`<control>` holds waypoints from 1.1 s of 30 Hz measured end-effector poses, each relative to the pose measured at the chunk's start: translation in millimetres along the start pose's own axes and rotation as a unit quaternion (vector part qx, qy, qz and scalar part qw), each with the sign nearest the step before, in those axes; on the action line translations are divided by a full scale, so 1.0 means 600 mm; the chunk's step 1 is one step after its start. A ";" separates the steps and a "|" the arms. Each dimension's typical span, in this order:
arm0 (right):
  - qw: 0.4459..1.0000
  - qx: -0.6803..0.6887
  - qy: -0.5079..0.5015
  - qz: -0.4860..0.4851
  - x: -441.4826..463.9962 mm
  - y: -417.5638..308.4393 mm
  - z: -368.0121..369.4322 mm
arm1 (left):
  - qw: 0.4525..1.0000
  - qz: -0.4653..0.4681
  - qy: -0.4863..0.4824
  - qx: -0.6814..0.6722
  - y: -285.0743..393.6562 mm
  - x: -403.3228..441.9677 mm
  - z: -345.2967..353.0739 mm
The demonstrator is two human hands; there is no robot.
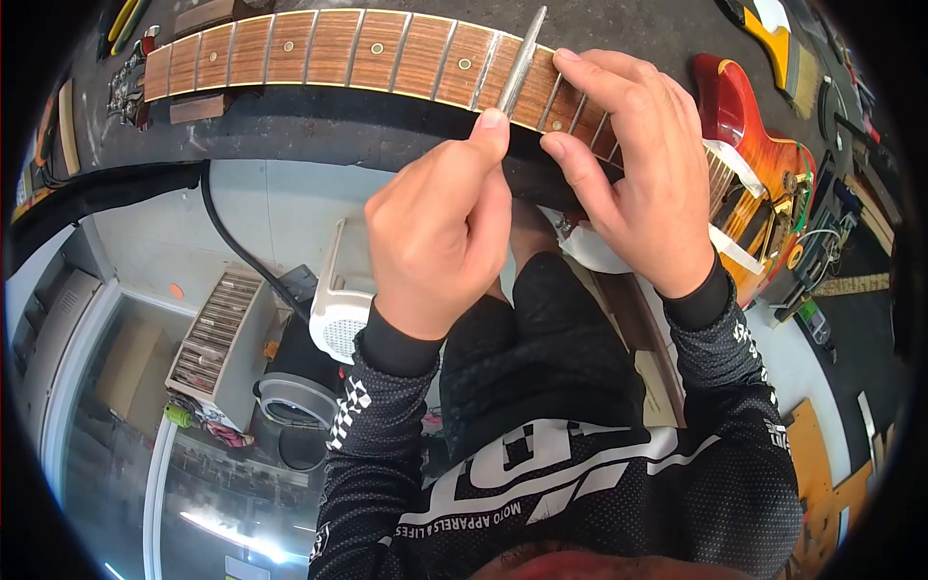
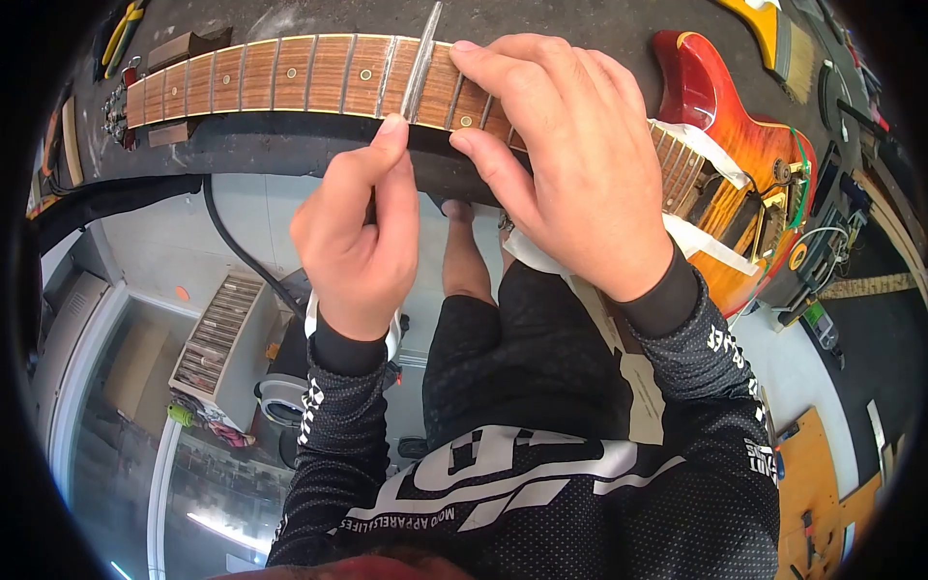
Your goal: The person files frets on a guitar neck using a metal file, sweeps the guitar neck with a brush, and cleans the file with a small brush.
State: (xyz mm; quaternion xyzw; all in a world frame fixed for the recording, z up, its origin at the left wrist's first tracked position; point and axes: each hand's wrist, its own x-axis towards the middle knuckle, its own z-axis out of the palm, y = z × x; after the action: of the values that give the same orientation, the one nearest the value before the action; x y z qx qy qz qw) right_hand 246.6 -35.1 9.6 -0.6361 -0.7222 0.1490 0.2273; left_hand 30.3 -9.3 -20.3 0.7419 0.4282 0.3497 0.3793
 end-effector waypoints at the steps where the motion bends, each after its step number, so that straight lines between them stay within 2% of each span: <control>1: 1.000 0.001 0.003 -0.001 0.002 0.001 0.000 | 1.000 0.006 0.006 -0.014 -0.001 0.006 0.003; 5: 0.999 0.005 0.035 -0.016 0.003 0.012 0.010 | 1.000 0.002 0.003 0.020 0.008 -0.059 -0.019; 9: 0.999 0.003 0.031 -0.014 0.000 0.010 0.011 | 1.000 0.008 -0.003 0.013 0.002 0.000 -0.001; 16: 1.000 0.011 0.028 -0.010 0.001 0.010 0.009 | 1.000 0.008 0.006 0.023 0.001 -0.057 -0.016; 19: 1.000 0.015 0.025 -0.002 0.000 0.009 0.009 | 0.999 0.032 0.011 0.020 -0.002 -0.011 -0.002; 21: 0.999 0.050 0.012 -0.006 0.005 0.006 -0.011 | 0.997 0.071 0.019 0.015 0.007 0.016 0.004; 24: 0.962 0.264 0.027 0.063 0.002 0.011 -0.033 | 0.991 0.083 0.033 -0.100 0.024 0.012 0.017; 25: 0.953 0.298 0.013 0.060 -0.002 0.020 -0.040 | 0.988 0.076 0.030 -0.128 0.028 0.007 0.019; 29: 0.945 0.316 -0.020 0.083 0.008 0.024 -0.055 | 0.983 0.043 -0.010 -0.177 0.037 -0.001 0.019; 30: 0.944 0.315 -0.024 0.098 0.010 0.024 -0.053 | 0.984 0.046 -0.019 -0.171 0.033 0.000 0.019; 33: 0.964 0.252 -0.010 0.079 0.021 0.038 -0.043 | 0.995 0.092 -0.022 -0.040 0.018 -0.002 0.019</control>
State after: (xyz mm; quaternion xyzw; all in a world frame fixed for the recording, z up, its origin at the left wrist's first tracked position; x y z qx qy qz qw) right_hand 278.2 -21.5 22.1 -0.6119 -0.6106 0.3499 0.3609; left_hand 43.6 -16.9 -16.4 0.7695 0.3357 0.3839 0.3845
